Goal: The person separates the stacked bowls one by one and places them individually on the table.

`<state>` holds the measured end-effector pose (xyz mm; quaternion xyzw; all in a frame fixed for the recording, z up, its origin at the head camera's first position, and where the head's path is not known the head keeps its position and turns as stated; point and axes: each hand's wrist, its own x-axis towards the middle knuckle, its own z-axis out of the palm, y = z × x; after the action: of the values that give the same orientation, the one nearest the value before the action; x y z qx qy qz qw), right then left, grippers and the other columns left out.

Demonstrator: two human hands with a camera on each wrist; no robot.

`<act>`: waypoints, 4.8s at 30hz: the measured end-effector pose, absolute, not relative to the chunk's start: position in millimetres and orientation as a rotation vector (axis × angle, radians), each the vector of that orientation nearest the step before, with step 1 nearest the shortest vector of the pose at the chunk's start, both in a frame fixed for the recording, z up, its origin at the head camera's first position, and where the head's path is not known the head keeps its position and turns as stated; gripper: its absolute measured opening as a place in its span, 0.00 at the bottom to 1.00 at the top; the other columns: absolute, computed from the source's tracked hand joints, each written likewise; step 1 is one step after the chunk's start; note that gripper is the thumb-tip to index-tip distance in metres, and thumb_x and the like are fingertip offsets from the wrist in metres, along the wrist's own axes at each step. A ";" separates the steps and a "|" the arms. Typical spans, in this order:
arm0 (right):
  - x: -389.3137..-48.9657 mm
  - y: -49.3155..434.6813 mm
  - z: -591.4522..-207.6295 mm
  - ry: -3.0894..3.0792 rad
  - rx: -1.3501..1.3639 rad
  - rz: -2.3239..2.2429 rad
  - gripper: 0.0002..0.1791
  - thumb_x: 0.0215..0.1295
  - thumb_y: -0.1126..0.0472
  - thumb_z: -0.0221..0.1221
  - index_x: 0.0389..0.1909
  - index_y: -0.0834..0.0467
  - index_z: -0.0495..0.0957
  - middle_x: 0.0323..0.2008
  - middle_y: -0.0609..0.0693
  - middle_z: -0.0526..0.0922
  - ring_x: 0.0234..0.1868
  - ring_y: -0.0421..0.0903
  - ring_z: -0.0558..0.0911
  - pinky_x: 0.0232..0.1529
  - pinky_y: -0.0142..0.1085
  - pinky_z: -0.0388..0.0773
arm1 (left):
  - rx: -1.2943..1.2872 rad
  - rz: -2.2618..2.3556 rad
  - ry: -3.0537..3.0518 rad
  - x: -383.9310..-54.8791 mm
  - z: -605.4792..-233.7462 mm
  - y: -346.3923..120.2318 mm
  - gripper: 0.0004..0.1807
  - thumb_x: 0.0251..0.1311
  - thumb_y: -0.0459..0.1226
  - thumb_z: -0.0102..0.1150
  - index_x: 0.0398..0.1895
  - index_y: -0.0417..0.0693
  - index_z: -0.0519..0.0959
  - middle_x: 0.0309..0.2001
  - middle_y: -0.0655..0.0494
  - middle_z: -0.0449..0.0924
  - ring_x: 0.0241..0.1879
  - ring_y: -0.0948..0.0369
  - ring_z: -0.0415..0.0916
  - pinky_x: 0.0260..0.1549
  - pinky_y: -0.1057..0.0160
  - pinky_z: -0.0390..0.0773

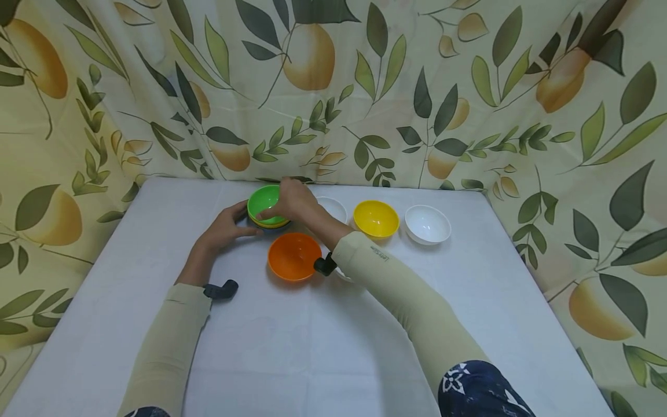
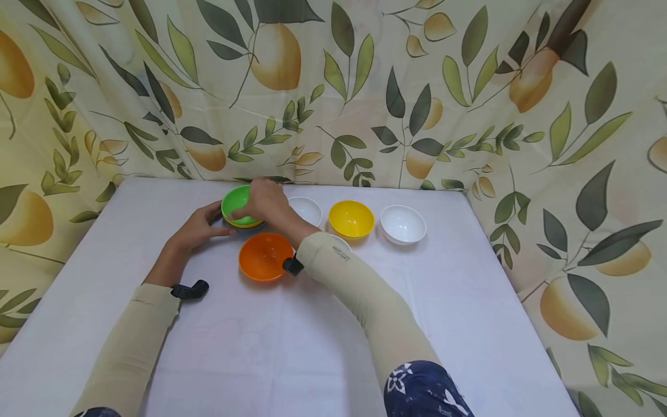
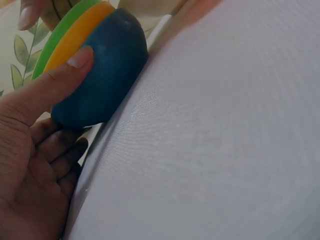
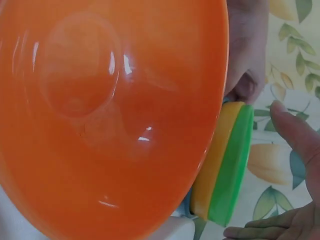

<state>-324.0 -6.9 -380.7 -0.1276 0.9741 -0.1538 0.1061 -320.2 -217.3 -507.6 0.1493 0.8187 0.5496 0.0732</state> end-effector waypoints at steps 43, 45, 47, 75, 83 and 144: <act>-329.4 -14.3 -397.4 2.839 -0.375 -0.381 0.51 0.45 0.35 0.81 0.63 0.60 0.73 0.51 0.51 0.80 0.48 0.47 0.80 0.50 0.37 0.82 | 0.399 1.540 2.639 -317.1 -507.5 -204.1 0.60 0.47 0.47 0.87 0.82 0.47 0.61 0.78 0.46 0.64 0.79 0.47 0.56 0.78 0.44 0.55; -329.1 -14.1 -397.6 2.840 -0.374 -0.386 0.51 0.45 0.35 0.82 0.63 0.60 0.73 0.51 0.50 0.80 0.48 0.47 0.80 0.50 0.37 0.82 | 0.401 1.539 2.646 -316.7 -506.9 -203.8 0.59 0.47 0.47 0.87 0.82 0.46 0.62 0.78 0.46 0.65 0.78 0.47 0.56 0.78 0.44 0.56; -329.0 -13.9 -397.8 2.839 -0.374 -0.390 0.51 0.45 0.35 0.82 0.63 0.60 0.73 0.50 0.50 0.80 0.48 0.47 0.80 0.49 0.36 0.82 | 0.399 1.537 2.652 -316.6 -507.1 -204.1 0.59 0.47 0.48 0.86 0.81 0.46 0.63 0.77 0.46 0.65 0.78 0.47 0.57 0.78 0.44 0.56; -327.9 -15.0 -401.6 2.827 -0.394 -0.380 0.51 0.46 0.37 0.81 0.63 0.62 0.70 0.50 0.52 0.77 0.46 0.47 0.80 0.47 0.35 0.82 | 0.384 1.555 2.631 -314.4 -514.3 -211.1 0.60 0.46 0.46 0.87 0.82 0.46 0.62 0.79 0.45 0.63 0.79 0.45 0.55 0.78 0.42 0.54; -329.8 -15.2 -403.7 2.831 -0.348 -0.424 0.53 0.47 0.36 0.80 0.65 0.62 0.68 0.51 0.52 0.76 0.47 0.47 0.79 0.47 0.35 0.82 | 0.423 1.566 2.627 -316.5 -512.2 -211.7 0.59 0.46 0.45 0.87 0.81 0.43 0.63 0.77 0.44 0.66 0.78 0.45 0.58 0.78 0.44 0.57; -305.4 27.8 -347.2 2.761 -0.546 -0.849 0.49 0.45 0.46 0.84 0.63 0.66 0.72 0.51 0.54 0.80 0.49 0.50 0.80 0.49 0.41 0.84 | 0.392 1.529 2.638 -316.8 -511.9 -211.7 0.61 0.44 0.49 0.88 0.82 0.51 0.64 0.79 0.49 0.63 0.80 0.47 0.53 0.79 0.42 0.52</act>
<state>-305.4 27.8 -347.2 -0.1850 0.9343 -0.2875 0.1008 -316.8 -211.7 -511.9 0.1274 0.8577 0.4970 0.0337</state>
